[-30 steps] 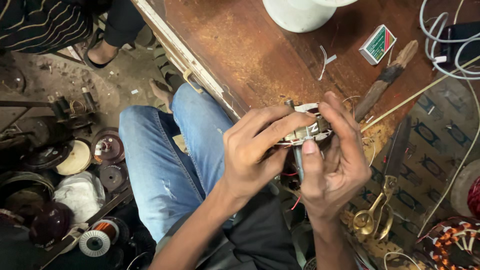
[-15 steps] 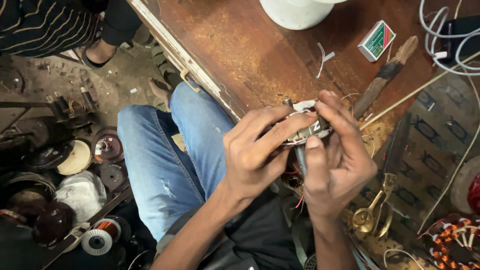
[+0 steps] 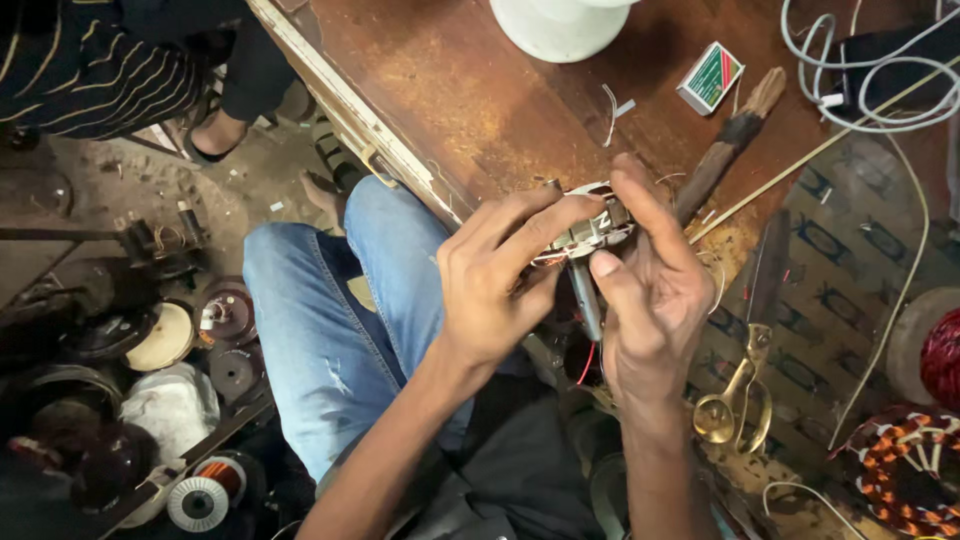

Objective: The person sits on the floor and works on a small electric motor, using a knife to cut and adjust wires and white tape on the stator. They manipulate the motor components with their hands, occasionally using the knife to trim excess material.

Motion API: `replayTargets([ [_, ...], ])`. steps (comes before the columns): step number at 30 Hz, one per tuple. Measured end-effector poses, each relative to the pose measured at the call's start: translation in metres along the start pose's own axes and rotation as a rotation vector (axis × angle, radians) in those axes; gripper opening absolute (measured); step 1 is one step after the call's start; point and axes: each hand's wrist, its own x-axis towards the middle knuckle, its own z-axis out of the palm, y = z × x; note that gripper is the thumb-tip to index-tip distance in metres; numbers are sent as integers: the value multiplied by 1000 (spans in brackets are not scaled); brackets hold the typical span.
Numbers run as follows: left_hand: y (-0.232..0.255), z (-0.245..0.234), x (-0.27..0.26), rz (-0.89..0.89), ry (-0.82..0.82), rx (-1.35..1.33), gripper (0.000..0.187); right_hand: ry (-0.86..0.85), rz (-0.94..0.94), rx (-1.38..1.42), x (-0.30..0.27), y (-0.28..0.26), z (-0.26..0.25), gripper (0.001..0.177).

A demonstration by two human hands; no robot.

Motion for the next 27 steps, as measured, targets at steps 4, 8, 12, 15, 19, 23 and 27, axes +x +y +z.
replayTargets([
  [4,0,3,2,-1,-3,-17,54,-6,-135,-219,1,4,-2,47],
  [8,1,2,4,-5,-14,9,55,23,-135,-294,3,7,0,44],
  [12,1,3,3,8,-12,-1,55,62,-173,-377,2,11,0,37],
  [15,-1,2,2,15,-22,-7,53,98,-130,-274,1,14,1,35],
  [19,3,1,11,25,-51,14,56,88,-74,-130,6,5,1,39],
  [23,-1,-5,6,37,-48,-53,63,-4,-152,-265,0,5,-3,35],
  [27,-10,-8,-2,112,-52,-86,61,-46,-191,-302,-8,11,-13,34],
])
